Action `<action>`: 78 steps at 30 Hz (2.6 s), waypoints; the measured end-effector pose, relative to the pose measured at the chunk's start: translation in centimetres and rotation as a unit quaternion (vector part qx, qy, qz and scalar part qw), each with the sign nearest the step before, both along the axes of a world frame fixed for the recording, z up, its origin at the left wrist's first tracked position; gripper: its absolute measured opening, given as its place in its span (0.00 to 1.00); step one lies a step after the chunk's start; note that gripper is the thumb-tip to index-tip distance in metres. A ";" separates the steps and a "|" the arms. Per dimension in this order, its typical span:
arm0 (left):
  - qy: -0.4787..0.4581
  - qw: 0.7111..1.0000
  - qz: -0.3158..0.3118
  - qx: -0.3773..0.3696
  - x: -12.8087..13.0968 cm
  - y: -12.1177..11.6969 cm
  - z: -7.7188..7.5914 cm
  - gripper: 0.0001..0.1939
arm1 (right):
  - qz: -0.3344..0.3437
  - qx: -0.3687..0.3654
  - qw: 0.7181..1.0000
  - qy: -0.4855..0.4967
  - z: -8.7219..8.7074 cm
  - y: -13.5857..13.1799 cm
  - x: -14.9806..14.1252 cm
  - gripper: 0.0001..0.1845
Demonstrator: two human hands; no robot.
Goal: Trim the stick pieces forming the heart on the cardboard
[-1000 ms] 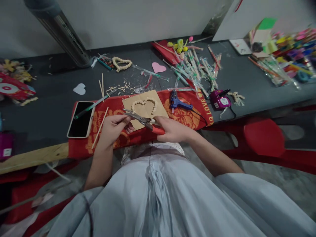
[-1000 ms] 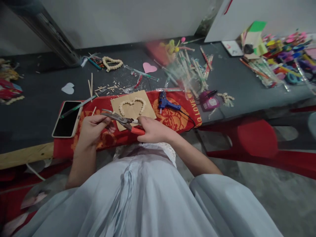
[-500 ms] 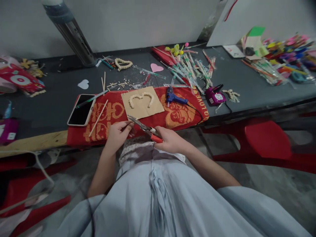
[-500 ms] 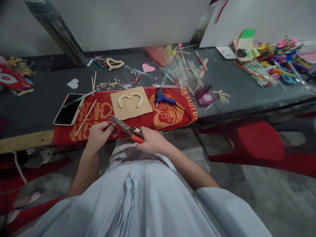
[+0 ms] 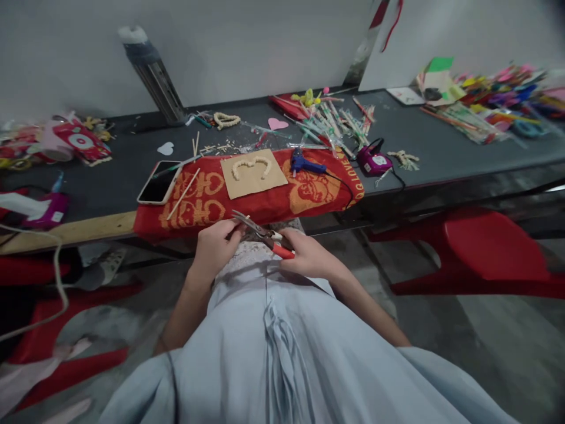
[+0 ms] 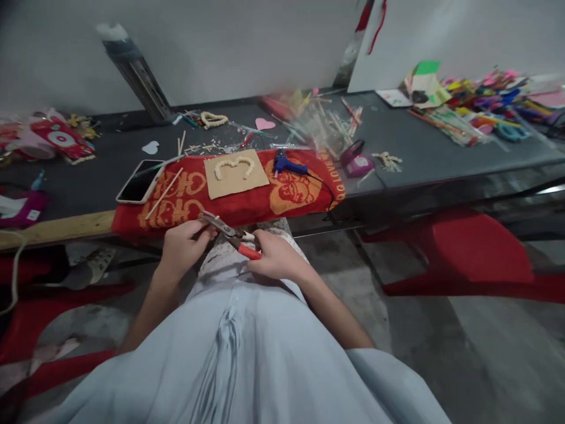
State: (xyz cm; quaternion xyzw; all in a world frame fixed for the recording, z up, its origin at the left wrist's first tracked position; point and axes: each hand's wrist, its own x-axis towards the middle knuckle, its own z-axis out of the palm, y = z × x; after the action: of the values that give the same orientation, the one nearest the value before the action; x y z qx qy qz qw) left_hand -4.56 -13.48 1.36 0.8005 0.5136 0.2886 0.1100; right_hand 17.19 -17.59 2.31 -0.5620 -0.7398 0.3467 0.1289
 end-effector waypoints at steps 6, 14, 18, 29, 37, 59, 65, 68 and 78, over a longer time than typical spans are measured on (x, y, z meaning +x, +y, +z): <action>0.003 1.000 0.014 0.027 0.4 -1.5 1.0 0.15 | 0.006 0.028 0.999 0.025 0.7 -1.3 0.5 0.15; 0.028 0.998 -0.001 0.047 0.8 -0.8 2.0 0.16 | -0.006 0.025 0.998 0.063 1.2 -1.0 0.9 0.17; 0.044 0.996 -0.025 0.071 0.8 0.4 2.0 0.16 | -0.014 0.026 0.998 0.049 1.5 -0.5 0.9 0.16; 0.070 0.994 -0.064 0.060 0.8 4.6 1.8 0.17 | -0.050 0.011 0.998 0.038 1.5 1.7 0.7 0.18; 0.061 0.992 -0.081 0.080 0.7 9.8 2.1 0.16 | -0.060 -0.002 0.998 0.017 2.6 5.9 0.0 0.17; 0.080 0.987 -0.116 0.077 -1.6 24.6 0.3 0.13 | -0.027 -0.012 0.999 -0.033 3.6 20.4 -2.0 0.20; 0.059 0.989 -0.121 0.066 -1.5 24.4 -0.5 0.13 | -0.026 -0.003 0.998 -0.054 3.2 20.4 -1.8 0.25; 0.064 0.988 -0.121 0.069 -1.5 24.4 -0.6 0.13 | -0.041 0.001 0.997 -0.064 3.2 20.2 -2.1 0.24; 0.072 0.993 -0.092 0.022 -1.1 24.4 -0.9 0.09 | -0.086 -0.006 0.988 -0.132 3.3 19.9 -3.5 0.15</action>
State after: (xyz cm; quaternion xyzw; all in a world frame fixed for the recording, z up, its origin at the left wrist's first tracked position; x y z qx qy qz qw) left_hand -5.67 10.90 0.47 0.8651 0.4381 0.2302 0.0815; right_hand 13.68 2.34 5.59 -0.6654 -0.6968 0.2618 0.0565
